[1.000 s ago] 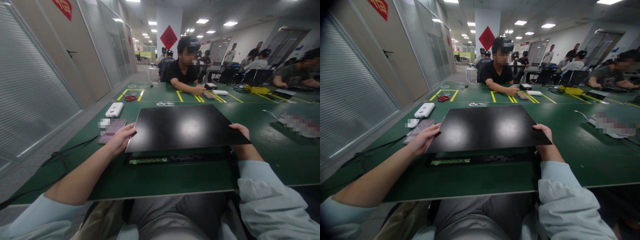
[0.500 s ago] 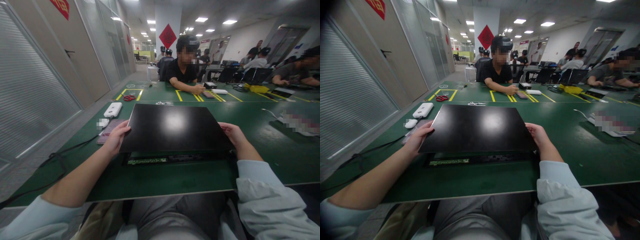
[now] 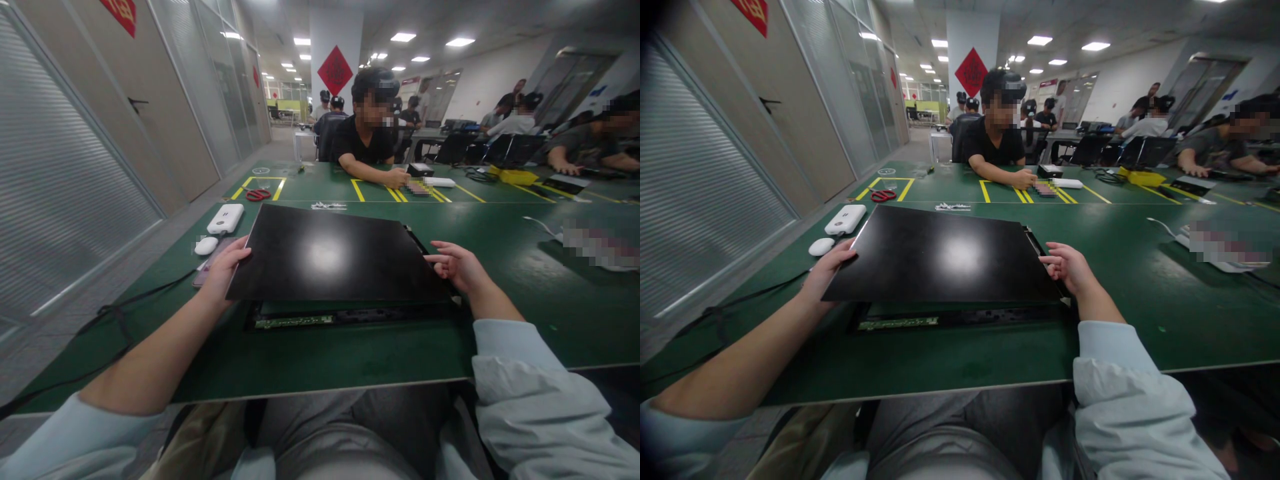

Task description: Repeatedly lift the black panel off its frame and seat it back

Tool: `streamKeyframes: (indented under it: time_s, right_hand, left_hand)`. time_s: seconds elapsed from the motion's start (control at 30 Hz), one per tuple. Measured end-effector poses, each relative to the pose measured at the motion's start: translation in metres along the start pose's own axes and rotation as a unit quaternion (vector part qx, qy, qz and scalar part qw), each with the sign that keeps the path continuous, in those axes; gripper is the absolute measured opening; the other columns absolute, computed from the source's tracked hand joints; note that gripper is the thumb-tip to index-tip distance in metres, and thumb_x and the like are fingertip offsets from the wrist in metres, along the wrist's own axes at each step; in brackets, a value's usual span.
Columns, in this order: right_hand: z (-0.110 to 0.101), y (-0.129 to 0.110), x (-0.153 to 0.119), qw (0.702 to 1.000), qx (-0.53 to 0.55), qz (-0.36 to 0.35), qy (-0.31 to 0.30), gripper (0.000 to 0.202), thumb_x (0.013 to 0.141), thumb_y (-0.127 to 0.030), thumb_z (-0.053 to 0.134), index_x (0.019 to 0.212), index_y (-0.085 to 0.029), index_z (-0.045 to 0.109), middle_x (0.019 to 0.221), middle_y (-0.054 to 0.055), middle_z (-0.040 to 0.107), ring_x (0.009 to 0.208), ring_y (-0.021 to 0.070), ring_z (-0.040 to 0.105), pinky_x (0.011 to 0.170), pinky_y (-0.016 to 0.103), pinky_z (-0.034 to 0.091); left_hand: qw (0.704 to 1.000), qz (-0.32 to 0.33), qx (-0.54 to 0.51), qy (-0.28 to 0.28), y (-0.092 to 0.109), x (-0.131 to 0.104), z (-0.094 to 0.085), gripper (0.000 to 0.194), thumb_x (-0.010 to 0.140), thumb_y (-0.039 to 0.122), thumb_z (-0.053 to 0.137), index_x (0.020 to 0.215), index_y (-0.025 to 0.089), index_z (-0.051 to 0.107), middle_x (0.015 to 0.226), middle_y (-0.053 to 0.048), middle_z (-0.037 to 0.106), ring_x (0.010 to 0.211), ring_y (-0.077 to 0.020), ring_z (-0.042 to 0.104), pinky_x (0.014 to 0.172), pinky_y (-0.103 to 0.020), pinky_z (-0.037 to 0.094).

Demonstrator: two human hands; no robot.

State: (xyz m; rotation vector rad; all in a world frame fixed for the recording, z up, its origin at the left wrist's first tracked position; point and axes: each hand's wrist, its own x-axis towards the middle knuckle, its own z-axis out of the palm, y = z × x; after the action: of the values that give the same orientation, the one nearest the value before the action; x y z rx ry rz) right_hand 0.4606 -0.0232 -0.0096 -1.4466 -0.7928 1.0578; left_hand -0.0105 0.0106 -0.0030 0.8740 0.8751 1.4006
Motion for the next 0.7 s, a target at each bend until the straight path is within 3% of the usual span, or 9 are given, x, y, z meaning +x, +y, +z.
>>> streamKeyframes:
  time_s: [0.17, 0.3, 0.43, 0.7]
  right_hand:
    - [-0.003, 0.001, 0.003, 0.999, -0.020, 0.008, -0.025, 0.046, 0.065, -0.024, 0.064, 0.111, -0.021, 0.056, 0.077, 0.009, 0.075, 0.043, 0.0139, 0.051, 0.039, 0.026, 0.036]
    - [-0.002, 0.002, 0.002, 0.998, -0.033, -0.005, -0.051, 0.049, 0.065, -0.026, 0.063, 0.114, -0.020, 0.057, 0.080, 0.009, 0.076, 0.041, 0.0131, 0.049, 0.037, 0.025, 0.033]
    - [0.001, 0.001, -0.001, 0.997, -0.039, -0.006, -0.067, 0.049, 0.066, -0.027, 0.063, 0.114, -0.019, 0.057, 0.080, 0.010, 0.076, 0.039, 0.0121, 0.048, 0.036, 0.023, 0.032]
    - [0.000, 0.001, 0.000, 0.999, -0.029, -0.035, 0.016, 0.036, 0.066, -0.023, 0.063, 0.102, -0.018, 0.063, 0.071, 0.008, 0.074, 0.035, 0.0101, 0.043, 0.033, 0.022, 0.029]
  left_hand:
    - [0.999, -0.011, 0.007, 0.035, 0.007, -0.003, 0.006, 0.040, 0.064, 0.013, 0.072, 0.104, 0.014, 0.076, 0.086, -0.003, 0.082, 0.079, -0.0228, 0.076, 0.053, -0.022, 0.054]
    - [0.998, -0.010, -0.015, 0.052, 0.016, -0.010, 0.016, 0.040, 0.065, 0.012, 0.069, 0.104, 0.013, 0.076, 0.086, -0.004, 0.082, 0.069, -0.0197, 0.073, 0.053, -0.022, 0.054]
    - [0.998, -0.003, -0.034, 0.049, 0.018, -0.011, 0.018, 0.039, 0.063, 0.010, 0.070, 0.102, 0.012, 0.075, 0.084, -0.005, 0.081, 0.072, -0.0202, 0.074, 0.056, -0.021, 0.055]
    - [0.997, 0.007, 0.070, 0.036, 0.003, -0.006, 0.009, 0.034, 0.061, 0.018, 0.077, 0.095, 0.017, 0.076, 0.088, -0.005, 0.081, 0.086, -0.0264, 0.076, 0.063, -0.025, 0.058]
